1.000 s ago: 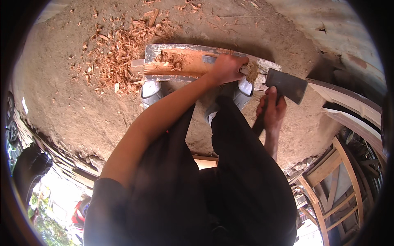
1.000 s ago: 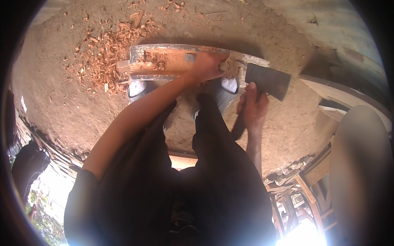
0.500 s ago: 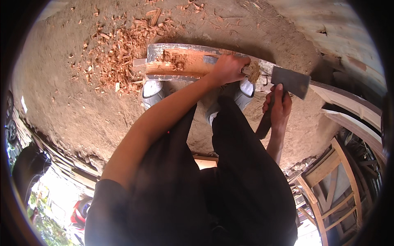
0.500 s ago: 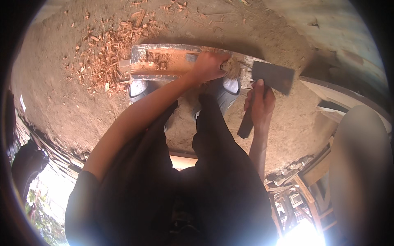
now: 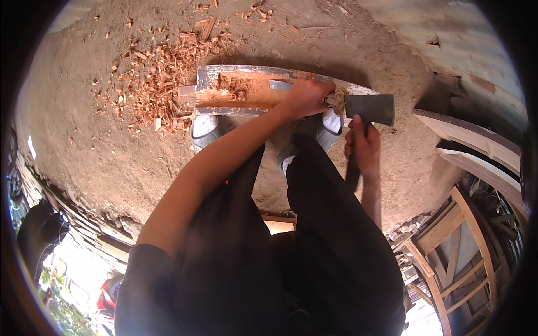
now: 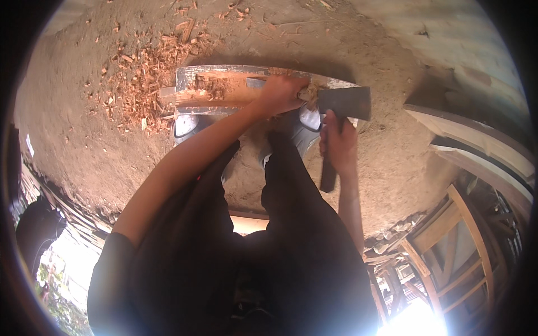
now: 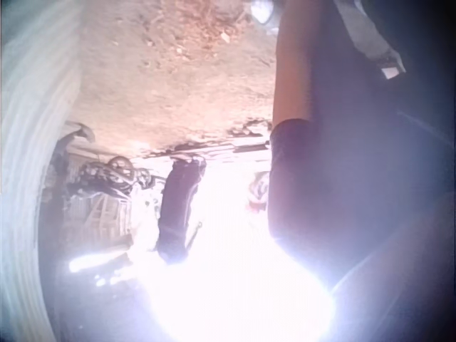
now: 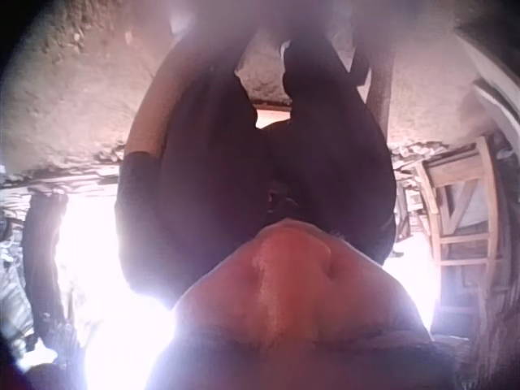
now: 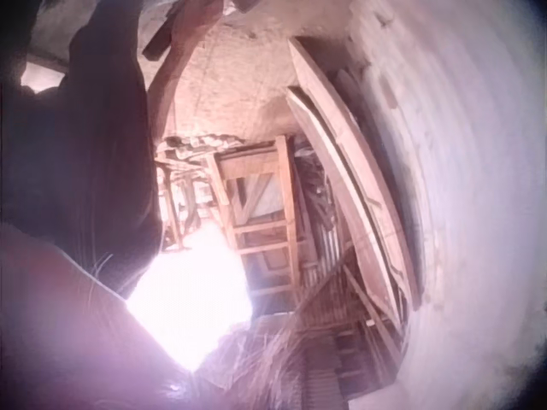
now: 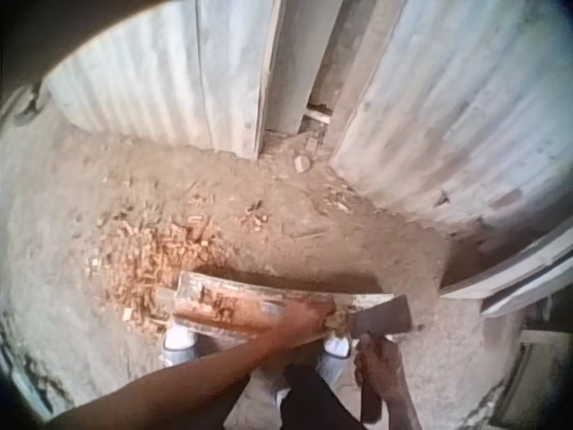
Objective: The person sits on the ground and uses a small axe to carve a piece of wood placed on a wooden block. They repeatedly strike the wood to remove shavings and shape it.
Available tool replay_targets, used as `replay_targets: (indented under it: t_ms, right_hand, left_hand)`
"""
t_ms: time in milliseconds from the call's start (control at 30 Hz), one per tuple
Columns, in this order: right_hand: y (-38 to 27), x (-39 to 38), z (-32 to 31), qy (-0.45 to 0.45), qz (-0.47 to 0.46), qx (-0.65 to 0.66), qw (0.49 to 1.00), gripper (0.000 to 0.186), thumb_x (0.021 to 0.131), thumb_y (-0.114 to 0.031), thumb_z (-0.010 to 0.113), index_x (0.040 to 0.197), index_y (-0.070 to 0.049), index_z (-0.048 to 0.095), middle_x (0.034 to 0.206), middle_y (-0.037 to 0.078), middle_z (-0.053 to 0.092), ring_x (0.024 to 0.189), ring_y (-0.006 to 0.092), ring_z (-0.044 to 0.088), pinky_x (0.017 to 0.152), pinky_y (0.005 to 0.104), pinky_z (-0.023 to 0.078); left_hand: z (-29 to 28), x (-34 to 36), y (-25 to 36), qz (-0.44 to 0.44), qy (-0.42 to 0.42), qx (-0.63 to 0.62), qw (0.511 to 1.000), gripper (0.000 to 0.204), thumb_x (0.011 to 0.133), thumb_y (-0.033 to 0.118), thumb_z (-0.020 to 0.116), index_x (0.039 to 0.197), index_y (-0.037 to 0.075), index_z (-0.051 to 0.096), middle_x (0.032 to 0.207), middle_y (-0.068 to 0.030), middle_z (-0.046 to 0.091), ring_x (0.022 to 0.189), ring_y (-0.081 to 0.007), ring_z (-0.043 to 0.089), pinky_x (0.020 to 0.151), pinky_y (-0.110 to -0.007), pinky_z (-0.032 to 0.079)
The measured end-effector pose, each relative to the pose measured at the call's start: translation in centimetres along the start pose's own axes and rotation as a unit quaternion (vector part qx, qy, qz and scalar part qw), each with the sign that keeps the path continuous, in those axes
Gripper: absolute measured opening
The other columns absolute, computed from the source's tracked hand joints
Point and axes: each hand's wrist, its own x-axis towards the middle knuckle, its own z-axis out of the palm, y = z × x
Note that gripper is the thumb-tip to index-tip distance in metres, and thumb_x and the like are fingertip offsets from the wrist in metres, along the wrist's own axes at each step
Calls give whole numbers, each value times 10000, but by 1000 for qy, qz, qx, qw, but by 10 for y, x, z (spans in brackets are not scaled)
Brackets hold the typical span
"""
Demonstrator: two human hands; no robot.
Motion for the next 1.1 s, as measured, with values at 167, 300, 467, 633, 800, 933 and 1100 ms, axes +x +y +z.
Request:
replay_targets:
  t_ms: [167,300,467,633,800,933,1100]
  right_hand:
    - [-5,-11,-7,58,-44,67,995,427,1089,-444,526,984,-31,558,663,19,516,478,107,507,425,287,428]
    - [-8,-7,13,9,-59,11,998,404,1091,-403,537,928,-34,556,647,16,512,475,105,501,430,286,414]
    - [-3,-16,11,32,-60,29,997,401,1082,-371,562,917,-6,578,629,20,521,478,109,513,442,291,417]
    - [4,-11,11,17,-40,32,999,434,1076,-353,570,844,13,600,606,40,554,476,131,541,451,311,428]
    - [19,-19,14,17,-49,58,997,419,1086,-378,551,911,2,573,647,28,539,481,102,511,440,292,416]
    - [4,-19,4,-17,-80,-10,997,426,1076,-352,573,827,-8,561,619,27,542,474,114,522,434,294,415]
    - [7,-21,16,-2,-59,15,998,372,1083,-315,550,916,15,596,612,33,559,508,119,548,460,313,435]
  left_hand:
    - [-2,-4,-2,2,12,-1,1000,295,684,209,781,952,132,685,741,-117,710,714,-344,716,631,-475,552]
    - [-5,-5,-3,14,5,-3,1000,277,679,205,772,932,134,685,729,-122,699,701,-349,709,622,-474,550]
    - [-15,-8,1,25,9,-17,1000,246,658,205,765,870,124,667,713,-138,680,685,-362,695,610,-474,548]
    - [-18,-12,-4,35,7,-11,999,248,641,191,757,849,107,649,707,-147,673,677,-373,686,614,-489,541]
    - [-18,-6,-1,30,11,-28,999,241,641,187,752,830,104,628,685,-147,658,671,-376,681,610,-484,535]
    - [-21,-9,-2,16,6,-10,1000,241,643,185,753,819,101,613,670,-147,649,670,-378,680,606,-485,532]
    - [-20,-7,0,11,0,-20,1000,238,641,181,754,820,101,619,668,-144,652,666,-379,679,603,-483,533]
